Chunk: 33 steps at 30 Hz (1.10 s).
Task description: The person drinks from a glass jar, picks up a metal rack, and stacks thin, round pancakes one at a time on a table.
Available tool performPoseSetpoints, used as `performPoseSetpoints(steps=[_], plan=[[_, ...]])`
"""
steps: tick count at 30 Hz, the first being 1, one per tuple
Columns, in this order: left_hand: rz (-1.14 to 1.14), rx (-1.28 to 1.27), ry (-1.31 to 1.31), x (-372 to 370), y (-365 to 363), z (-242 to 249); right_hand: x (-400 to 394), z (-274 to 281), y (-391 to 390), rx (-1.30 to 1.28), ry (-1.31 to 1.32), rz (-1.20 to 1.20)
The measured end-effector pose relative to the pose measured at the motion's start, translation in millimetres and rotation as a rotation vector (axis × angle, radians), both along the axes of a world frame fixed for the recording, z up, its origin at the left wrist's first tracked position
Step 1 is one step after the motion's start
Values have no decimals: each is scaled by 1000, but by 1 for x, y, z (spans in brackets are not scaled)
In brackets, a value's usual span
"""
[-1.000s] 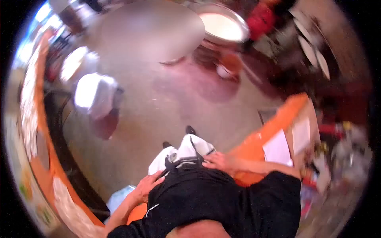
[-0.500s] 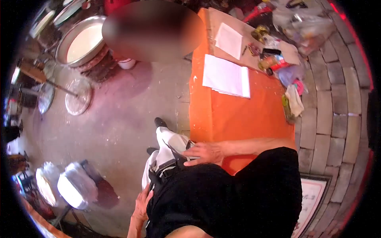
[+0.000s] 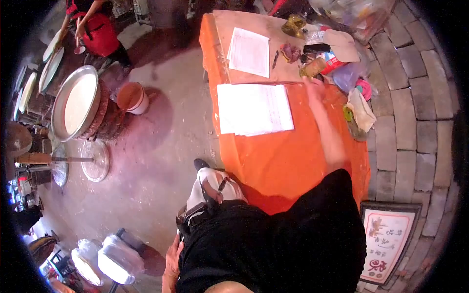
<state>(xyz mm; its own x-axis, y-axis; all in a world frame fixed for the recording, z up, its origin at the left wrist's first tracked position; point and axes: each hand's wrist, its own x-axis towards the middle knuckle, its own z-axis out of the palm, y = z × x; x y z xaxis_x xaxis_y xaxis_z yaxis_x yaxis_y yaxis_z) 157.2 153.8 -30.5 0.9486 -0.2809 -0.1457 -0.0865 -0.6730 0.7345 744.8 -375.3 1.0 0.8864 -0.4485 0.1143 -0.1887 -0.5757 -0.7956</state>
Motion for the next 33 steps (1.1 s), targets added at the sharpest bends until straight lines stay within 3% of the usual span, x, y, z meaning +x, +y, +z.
performPoseSetpoints(steps=[4, 7, 10, 11, 14, 19, 27, 33], plan=[[28, -37, -28, 43, -17, 22, 74, -31, -86, -104, -126, -174], [59, -71, 167, 57, -17, 34, 110, -40, -104, -121, -124, -205], [-57, -37, 219, 70, -15, 44, 144, -64, -109, -179, -61, -115], [-109, -2, 117, 73, -16, 44, 156, -74, -106, -188, -37, -76], [-118, 1, 241, 102, -24, 72, 190, -101, -98, -208, 41, 22], [-140, 59, 295, 109, -33, 70, 221, -122, -89, -272, 119, 71], [-73, 36, 250, 111, -40, 74, 219, -110, -63, -356, 85, 75], [-42, -36, 206, 103, -33, 62, 170, -52, 7, -293, -85, 151]])
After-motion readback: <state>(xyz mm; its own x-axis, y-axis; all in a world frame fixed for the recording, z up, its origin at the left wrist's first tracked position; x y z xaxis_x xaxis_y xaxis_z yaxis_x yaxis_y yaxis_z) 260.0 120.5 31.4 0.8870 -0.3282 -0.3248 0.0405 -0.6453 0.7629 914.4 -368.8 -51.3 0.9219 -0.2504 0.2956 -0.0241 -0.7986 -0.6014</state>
